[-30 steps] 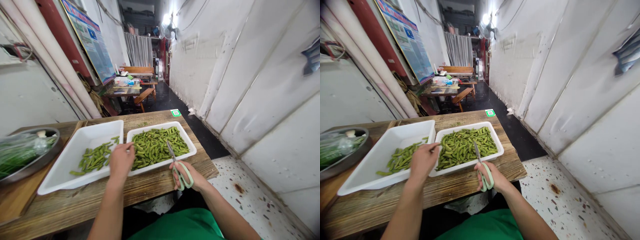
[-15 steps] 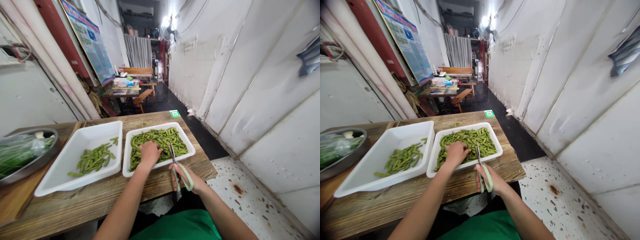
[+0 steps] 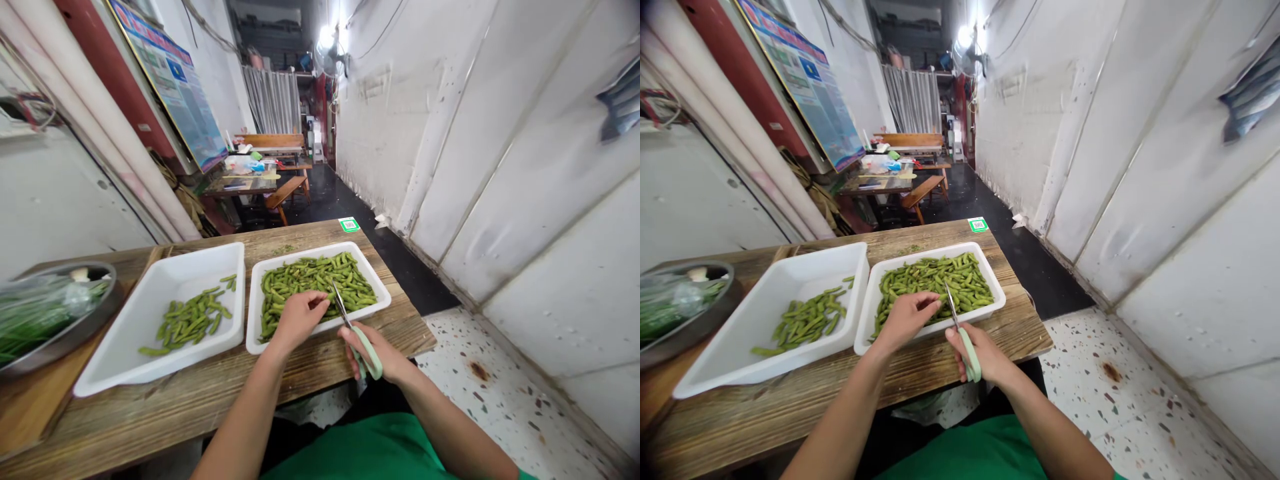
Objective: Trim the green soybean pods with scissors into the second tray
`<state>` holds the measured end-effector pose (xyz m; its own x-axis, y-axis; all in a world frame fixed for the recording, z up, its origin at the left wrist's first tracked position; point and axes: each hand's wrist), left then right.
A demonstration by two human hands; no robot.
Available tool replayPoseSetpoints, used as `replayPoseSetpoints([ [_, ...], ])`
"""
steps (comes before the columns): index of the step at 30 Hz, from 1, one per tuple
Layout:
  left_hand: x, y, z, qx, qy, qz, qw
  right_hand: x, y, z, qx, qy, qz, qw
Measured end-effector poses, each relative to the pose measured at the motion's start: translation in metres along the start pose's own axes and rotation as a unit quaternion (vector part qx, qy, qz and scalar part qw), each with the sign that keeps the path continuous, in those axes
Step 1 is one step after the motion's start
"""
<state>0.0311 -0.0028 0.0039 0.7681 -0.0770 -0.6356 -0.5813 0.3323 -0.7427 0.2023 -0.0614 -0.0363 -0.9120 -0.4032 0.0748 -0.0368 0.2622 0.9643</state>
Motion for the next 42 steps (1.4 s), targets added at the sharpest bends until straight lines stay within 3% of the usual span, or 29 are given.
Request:
replayPoseSetpoints([
  [9, -0.002, -0.001, -0.005, -0.017, 0.011, -0.024, 1.0, -0.004, 0.005, -0.003, -0.044, -0.004, -0.117, 0.992],
  [18, -0.002, 0.001, -0.006, -0.005, 0.024, -0.051, 0.998, -0.007, 0.011, -0.006, -0.052, -0.011, -0.137, 0.989],
  [25, -0.004, 0.002, -0.008, 0.003, 0.025, -0.069, 0.997, -0.002, 0.012, -0.004, -0.03, -0.024, -0.091, 0.995],
  [29, -0.001, 0.005, -0.008, -0.04, 0.007, -0.117, 0.992, 0.004, 0.009, -0.001, -0.01, -0.031, -0.048, 0.998],
  [33, 0.001, 0.008, -0.006, -0.113, -0.061, -0.255, 0.958, 0.007, 0.006, 0.0, -0.015, -0.011, -0.009, 1.0],
  [38, -0.002, 0.007, -0.004, -0.126, -0.114, -0.37, 0.913, 0.008, 0.001, 0.001, -0.009, 0.03, 0.065, 0.997],
  [42, -0.003, 0.001, -0.006, -0.174, -0.103, -0.44, 0.875, 0.008, 0.003, 0.0, -0.013, 0.039, 0.051, 0.998],
])
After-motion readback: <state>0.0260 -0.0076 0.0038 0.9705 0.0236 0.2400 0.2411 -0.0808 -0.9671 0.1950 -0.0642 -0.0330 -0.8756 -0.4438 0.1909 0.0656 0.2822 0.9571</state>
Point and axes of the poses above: each hand's wrist, its own z-axis towards the middle knuckle, its own x-axis out of the palm, y = z × x, and after that the axes turned 4 degrees about x, right-handed
